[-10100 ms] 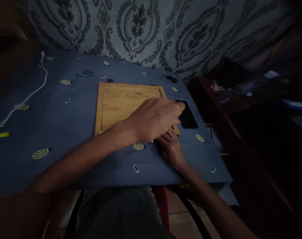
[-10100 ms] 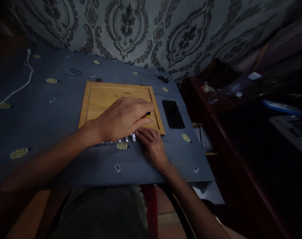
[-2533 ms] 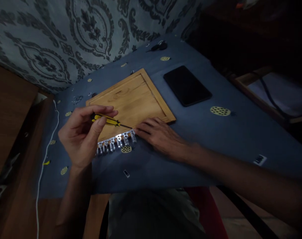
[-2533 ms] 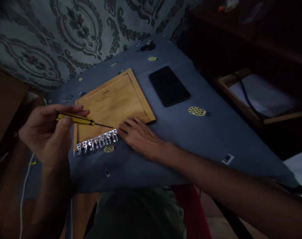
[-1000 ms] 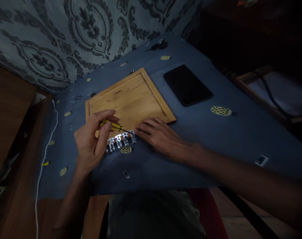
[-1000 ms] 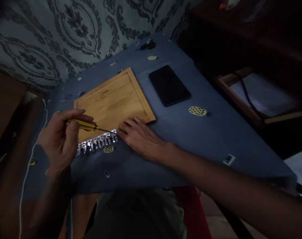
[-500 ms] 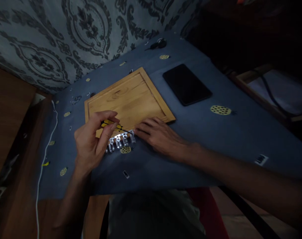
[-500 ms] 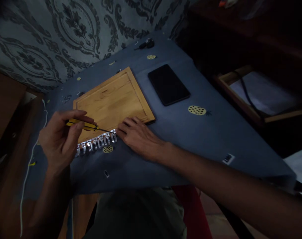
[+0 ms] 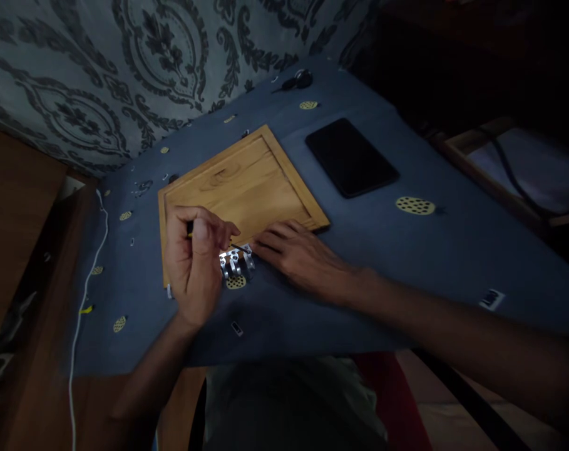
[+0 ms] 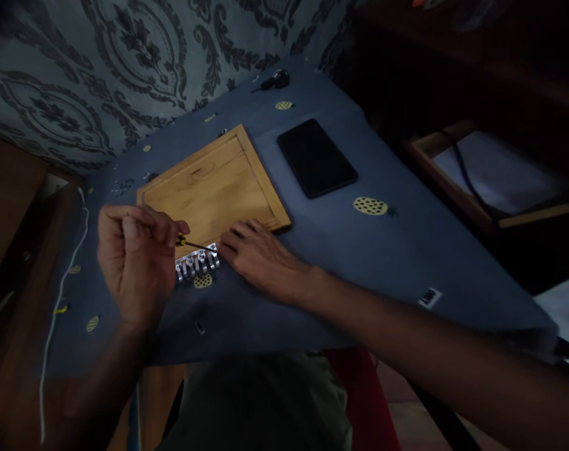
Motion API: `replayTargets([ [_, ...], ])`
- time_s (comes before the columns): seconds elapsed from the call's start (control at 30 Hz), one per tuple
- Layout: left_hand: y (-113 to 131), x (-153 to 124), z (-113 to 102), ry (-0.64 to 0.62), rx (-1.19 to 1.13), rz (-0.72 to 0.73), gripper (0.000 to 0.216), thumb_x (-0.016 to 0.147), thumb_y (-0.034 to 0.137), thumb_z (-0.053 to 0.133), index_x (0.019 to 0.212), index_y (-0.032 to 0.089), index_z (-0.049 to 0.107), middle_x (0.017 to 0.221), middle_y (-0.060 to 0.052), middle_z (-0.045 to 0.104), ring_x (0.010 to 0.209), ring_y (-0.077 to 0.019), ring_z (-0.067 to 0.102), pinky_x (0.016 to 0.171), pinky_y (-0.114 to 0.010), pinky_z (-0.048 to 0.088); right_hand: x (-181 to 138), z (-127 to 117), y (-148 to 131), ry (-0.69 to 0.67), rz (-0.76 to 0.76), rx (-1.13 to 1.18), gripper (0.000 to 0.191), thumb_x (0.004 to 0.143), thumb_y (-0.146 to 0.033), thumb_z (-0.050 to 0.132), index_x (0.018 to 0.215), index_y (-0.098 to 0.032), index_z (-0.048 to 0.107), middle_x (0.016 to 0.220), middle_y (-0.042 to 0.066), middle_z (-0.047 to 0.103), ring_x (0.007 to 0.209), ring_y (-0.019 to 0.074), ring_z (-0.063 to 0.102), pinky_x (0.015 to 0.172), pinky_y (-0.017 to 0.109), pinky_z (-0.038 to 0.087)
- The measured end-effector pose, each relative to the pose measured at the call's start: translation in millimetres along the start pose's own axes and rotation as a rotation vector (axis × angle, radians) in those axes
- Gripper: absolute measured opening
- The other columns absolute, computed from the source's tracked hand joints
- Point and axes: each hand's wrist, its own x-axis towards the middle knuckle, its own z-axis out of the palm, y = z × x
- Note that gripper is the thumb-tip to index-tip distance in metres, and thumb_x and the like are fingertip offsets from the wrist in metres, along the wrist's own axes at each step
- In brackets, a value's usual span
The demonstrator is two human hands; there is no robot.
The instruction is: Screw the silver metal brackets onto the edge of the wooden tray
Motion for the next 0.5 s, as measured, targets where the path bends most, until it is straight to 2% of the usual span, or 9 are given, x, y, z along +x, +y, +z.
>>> replayTargets([
  [0.1,0,-2,9,0.033,0.001,0.021,0.037,0.105,0.053,0.050,0.081,0.025,0.044,0.067,0.002,0.039,0.056,-0.0124,0.042,0.057,-0.029,0.051,0,-1,0,0.001,0.001,0.002,0.029,0.099,-0.010,0.055,0.125,-0.014,0.067,0.119,0.013,0.072,0.108,0.0289,0.055,0.092,0.046,0.043],
  [0.17,1,-2,12,0.011,-0.045,0.029,0.040,0.104,0.053,0.051,0.078,0.025,0.044,0.064,0.002,0.036,0.055,-0.0127,0.040,0.051,-0.028,0.045,0,-1,0,-0.002,0.001,-0.004,0.029,0.098,-0.010,0.055,0.124,-0.015,0.067,0.119,0.013,0.072,0.107,0.0285,0.055,0.093,0.045,0.042],
  [0.33,4,4,15,-0.031,-0.261,-0.051,0.043,0.100,0.043,0.065,0.069,0.020,0.046,0.058,0.004,0.035,0.051,-0.0093,0.035,0.051,-0.025,0.038,0,1,0,0.002,-0.010,-0.020,0.026,0.100,-0.011,0.054,0.122,-0.016,0.067,0.118,0.013,0.072,0.107,0.0284,0.054,0.093,0.045,0.042],
  [0.5,6,10,17,-0.020,-0.361,-0.133,0.051,0.090,0.043,0.077,0.060,0.019,0.043,0.050,0.006,0.031,0.044,-0.0072,0.032,0.046,-0.023,0.034,-1,2,1,0.017,-0.007,-0.003,0.030,0.100,-0.010,0.051,0.126,-0.017,0.066,0.118,0.013,0.071,0.108,0.0283,0.053,0.093,0.046,0.041],
])
